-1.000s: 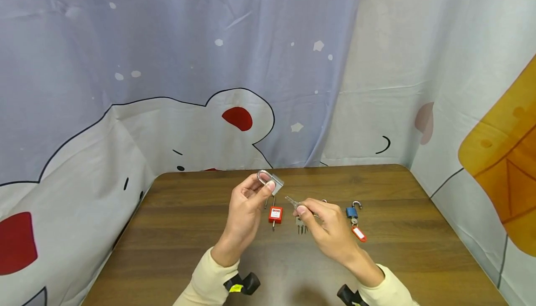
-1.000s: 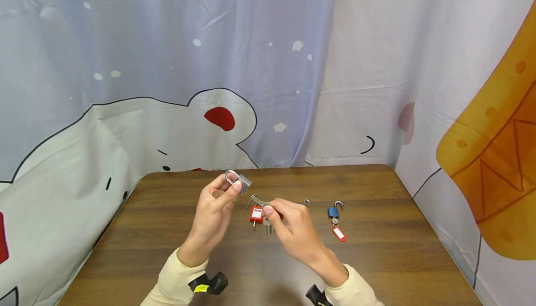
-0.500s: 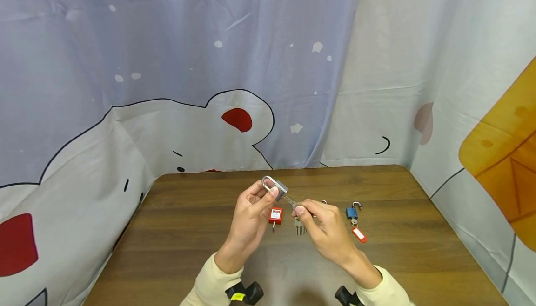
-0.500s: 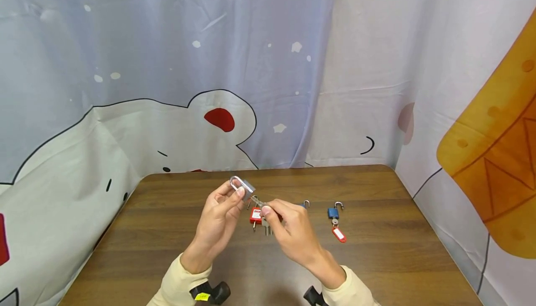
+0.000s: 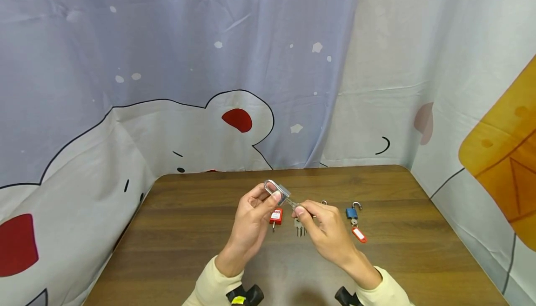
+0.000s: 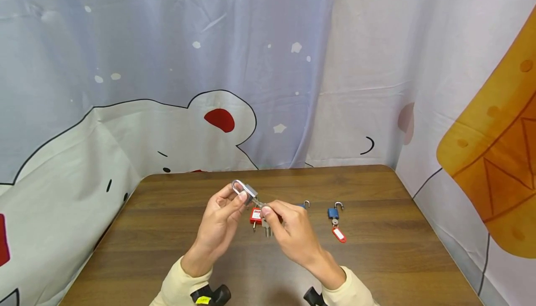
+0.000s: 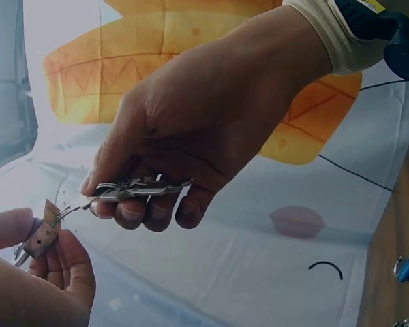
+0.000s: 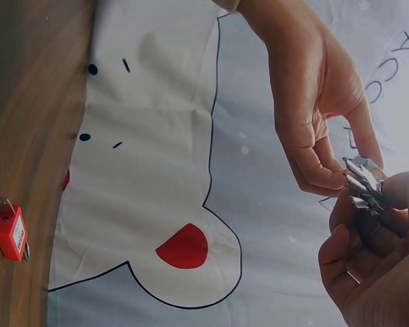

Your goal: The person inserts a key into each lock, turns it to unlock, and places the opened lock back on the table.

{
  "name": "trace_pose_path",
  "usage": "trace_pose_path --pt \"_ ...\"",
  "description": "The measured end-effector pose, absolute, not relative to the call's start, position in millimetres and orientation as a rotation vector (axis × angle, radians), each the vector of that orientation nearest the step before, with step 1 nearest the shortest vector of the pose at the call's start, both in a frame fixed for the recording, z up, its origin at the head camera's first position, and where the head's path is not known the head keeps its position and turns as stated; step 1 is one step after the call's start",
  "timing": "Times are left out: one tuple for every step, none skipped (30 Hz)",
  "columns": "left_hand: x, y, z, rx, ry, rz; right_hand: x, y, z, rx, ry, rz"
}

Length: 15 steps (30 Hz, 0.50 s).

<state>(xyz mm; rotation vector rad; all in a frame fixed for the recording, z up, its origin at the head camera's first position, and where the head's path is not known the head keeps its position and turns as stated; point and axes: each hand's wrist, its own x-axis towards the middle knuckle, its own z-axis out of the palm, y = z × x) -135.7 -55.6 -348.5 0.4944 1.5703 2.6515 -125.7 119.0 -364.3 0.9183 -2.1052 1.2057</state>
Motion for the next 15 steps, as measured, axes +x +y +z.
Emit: trace_pose_path --pt "-135.4 -55.5 -348.9 0.497 1.577 2.648 -125.6 118.8 -364.1 0.917 -2.110 1.206" --pt "-135.2 -55.4 -349.2 0.499 1.584 2.646 -125.4 118.6 -363.9 0.916 -2.113 1.207" --pt "-134.9 -55.2 -349.4 0.501 1.591 2.645 -125.2 118.4 -363.8 0.915 -2.115 1.206" --pt "-134.9 -55.0 -349.6 0.501 1.596 2.647 -125.1 118.1 -363.7 0.914 -2.118 1.206" --pt "-134.6 -54.9 -349.8 0.504 1.603 2.648 -125.1 117.9 -363.5 0.913 -2.119 1.205" --pt "-134.4 -54.7 -350.1 0.502 1.607 2.652 -125.1 117.7 -363.5 0.913 -2.119 1.205" --pt "-134.2 -54.4 -350.4 0.500 1.616 2.651 -125.1 117.4 -363.6 0.913 -2.118 1.205" --pt "-133.8 -54.0 -350.7 0.499 1.630 2.646 -125.1 117.1 -363.7 0.914 -2.117 1.207" --pt "-133.2 -53.4 -351.1 0.500 1.648 2.639 -125.3 116.7 -363.9 0.917 -2.114 1.210" --pt "-132.8 -52.8 -351.7 0.500 1.669 2.629 -125.5 116.3 -364.0 0.918 -2.112 1.211" --pt "-132.2 -52.1 -352.2 0.502 1.694 2.620 -125.7 115.9 -364.2 0.919 -2.108 1.213" --pt "-131.7 -51.4 -352.8 0.502 1.719 2.612 -125.7 115.5 -364.2 0.918 -2.106 1.218" --pt "-131.0 -50.7 -353.1 0.506 1.747 2.603 -125.7 115.1 -364.3 0.917 -2.106 1.222" --pt "-130.4 -50.1 -353.4 0.507 1.772 2.597 -125.6 114.6 -364.4 0.913 -2.109 1.224" --pt "-130.0 -49.7 -353.7 0.509 1.790 2.596 -125.6 114.3 -364.6 0.911 -2.109 1.226"
